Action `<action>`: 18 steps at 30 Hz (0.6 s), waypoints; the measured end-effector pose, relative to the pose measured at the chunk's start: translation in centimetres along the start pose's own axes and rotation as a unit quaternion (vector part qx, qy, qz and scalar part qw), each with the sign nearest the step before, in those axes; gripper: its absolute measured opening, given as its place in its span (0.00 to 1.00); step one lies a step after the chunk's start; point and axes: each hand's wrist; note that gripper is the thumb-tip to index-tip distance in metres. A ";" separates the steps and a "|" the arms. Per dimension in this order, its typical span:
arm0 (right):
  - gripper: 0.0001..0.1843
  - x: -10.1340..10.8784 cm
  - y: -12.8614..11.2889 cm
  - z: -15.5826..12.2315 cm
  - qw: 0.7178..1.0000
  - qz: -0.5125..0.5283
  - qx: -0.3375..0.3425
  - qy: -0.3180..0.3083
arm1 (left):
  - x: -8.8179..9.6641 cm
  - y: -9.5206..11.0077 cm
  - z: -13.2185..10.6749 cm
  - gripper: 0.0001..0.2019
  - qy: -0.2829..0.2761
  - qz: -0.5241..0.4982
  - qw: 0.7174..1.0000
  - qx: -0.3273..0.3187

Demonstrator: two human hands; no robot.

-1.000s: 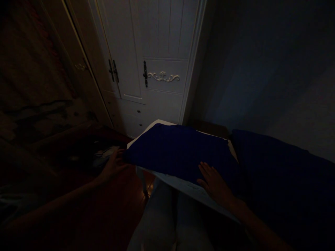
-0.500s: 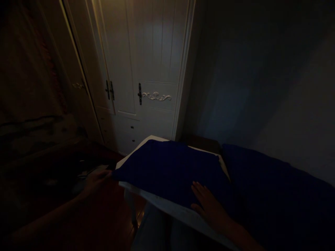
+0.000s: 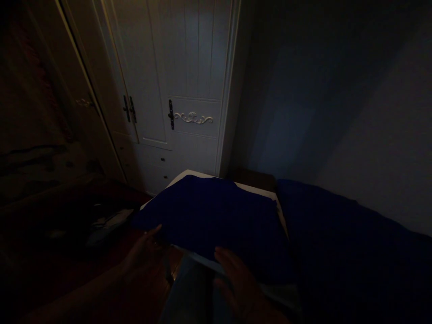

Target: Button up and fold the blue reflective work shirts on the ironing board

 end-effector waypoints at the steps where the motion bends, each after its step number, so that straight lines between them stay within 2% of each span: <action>1: 0.26 -1.6 -0.5 -0.2 0.997 0.080 -0.006 -0.022 | -0.7 -0.7 -0.3 0.09 -0.019 -0.008 1.000 0.024; 2: 0.23 -3.3 -0.8 -0.2 0.984 0.167 -0.021 -0.056 | -1.4 -1.2 -0.6 0.11 -0.028 -0.011 0.999 0.039; 3: 0.22 -5.1 -0.9 0.0 0.959 0.263 -0.050 -0.098 | -2.3 -1.7 -0.9 0.13 -0.024 -0.006 0.999 0.042; 4: 0.24 -6.7 -0.9 0.3 0.920 0.364 -0.089 -0.117 | -3.1 -2.0 -1.1 0.14 -0.014 0.002 0.999 0.039; 6: 0.26 -9.2 -0.4 1.4 0.832 0.533 -0.142 -0.059 | -4.7 -2.1 -1.5 0.14 0.001 0.018 1.000 0.024; 8: 0.23 -9.7 0.7 2.5 0.751 0.640 -0.160 0.033 | -5.8 -1.4 -1.6 0.11 0.010 0.018 1.000 -0.004; 9: 0.21 -9.2 1.4 2.7 0.728 0.663 -0.158 0.074 | -6.0 -0.9 -1.6 0.10 0.012 0.016 1.000 -0.019; 10: 0.17 -8.3 2.2 2.8 0.721 0.668 -0.153 0.105 | -6.1 -0.2 -1.6 0.09 0.018 0.015 0.999 -0.033; 12: 0.13 -5.6 3.8 2.2 0.740 0.640 -0.141 0.151 | -5.6 1.2 -1.3 0.08 0.038 0.021 0.998 -0.054; 14: 0.14 -2.4 5.2 0.8 0.765 0.606 -0.135 0.172 | -4.7 2.3 -0.9 0.06 0.055 0.036 0.996 -0.061; 15: 0.16 -0.8 5.8 0.0 0.786 0.577 -0.133 0.177 | -4.2 2.6 -0.7 0.05 0.061 0.044 0.995 -0.062; 18: 0.23 3.7 6.7 -2.2 0.893 0.398 -0.128 0.166 | -2.7 3.1 0.1 0.04 0.074 0.075 0.992 -0.063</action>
Point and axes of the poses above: each hand's wrist, its own z-axis towards the middle knuckle, its own x-axis out of the back of the hand, y = z × x, and after that the axes turned 3 degrees about -x, right-handed
